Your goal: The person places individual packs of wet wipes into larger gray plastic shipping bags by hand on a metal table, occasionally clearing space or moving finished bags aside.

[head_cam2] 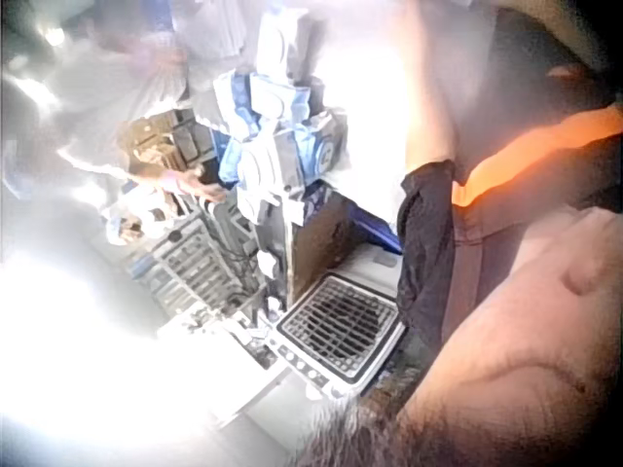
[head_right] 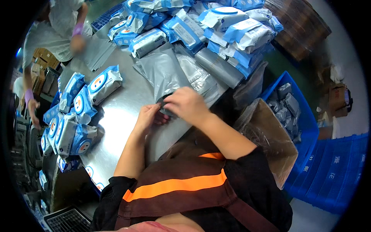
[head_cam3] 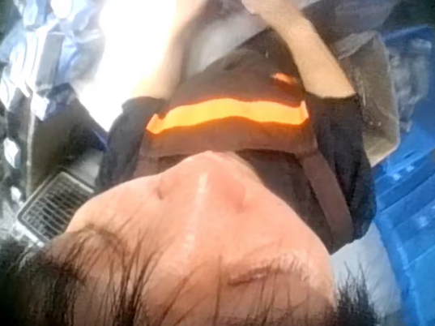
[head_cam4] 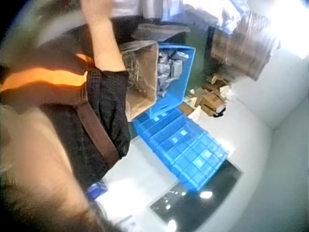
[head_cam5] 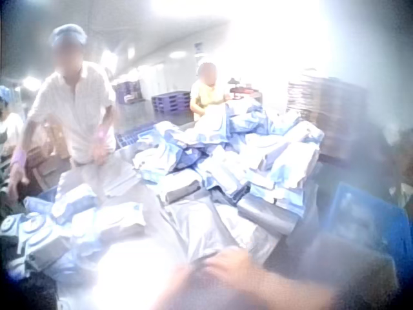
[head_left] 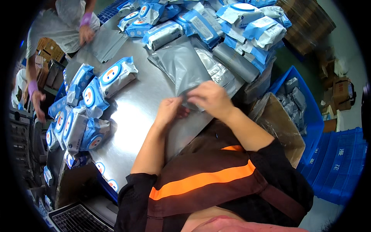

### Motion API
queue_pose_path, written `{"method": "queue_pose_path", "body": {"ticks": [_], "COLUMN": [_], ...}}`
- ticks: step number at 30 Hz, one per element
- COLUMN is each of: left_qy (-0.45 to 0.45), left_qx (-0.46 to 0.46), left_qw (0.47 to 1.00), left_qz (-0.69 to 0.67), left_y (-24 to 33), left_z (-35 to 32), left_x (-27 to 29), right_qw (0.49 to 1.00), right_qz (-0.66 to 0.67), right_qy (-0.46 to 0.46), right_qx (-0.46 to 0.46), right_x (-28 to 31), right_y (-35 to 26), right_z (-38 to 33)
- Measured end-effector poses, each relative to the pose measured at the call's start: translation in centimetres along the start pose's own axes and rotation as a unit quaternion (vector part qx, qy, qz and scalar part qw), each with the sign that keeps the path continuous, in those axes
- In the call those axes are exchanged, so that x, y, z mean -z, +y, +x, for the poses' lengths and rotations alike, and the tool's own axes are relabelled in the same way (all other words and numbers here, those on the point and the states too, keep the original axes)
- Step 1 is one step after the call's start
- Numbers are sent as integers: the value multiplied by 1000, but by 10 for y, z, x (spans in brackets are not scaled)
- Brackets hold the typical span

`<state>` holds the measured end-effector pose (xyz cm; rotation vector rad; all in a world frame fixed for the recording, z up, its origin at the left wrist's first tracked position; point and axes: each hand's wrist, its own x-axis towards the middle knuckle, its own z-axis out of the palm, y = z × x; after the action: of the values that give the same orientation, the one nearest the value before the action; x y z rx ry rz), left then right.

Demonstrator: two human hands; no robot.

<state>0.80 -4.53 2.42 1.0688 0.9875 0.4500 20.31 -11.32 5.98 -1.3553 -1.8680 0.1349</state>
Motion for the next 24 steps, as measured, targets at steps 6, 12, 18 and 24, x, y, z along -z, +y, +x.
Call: {"method": "queue_pose_path", "body": {"ticks": [6,12,18,24], "left_qy": [-13,4,-12,210], "left_qx": [-68,-27,-11,-328], "left_qw": [997,998,998,774], "left_qz": [-34,-53,68,500], "left_y": [-16,-14,-7,15], "left_z": [2,-2,-3,-18], "left_x": [9,8,16,15], "right_qw": [999,899,723,861], "right_qz": [-33,321,144,-190], "right_qy": [-33,-92,-58,82], "right_qx": [18,-284,-673,-464], "right_x": [-42,28,176,157], "right_y": [-8,28,124,128], "right_z": [-2,-66,-341,-331]}}
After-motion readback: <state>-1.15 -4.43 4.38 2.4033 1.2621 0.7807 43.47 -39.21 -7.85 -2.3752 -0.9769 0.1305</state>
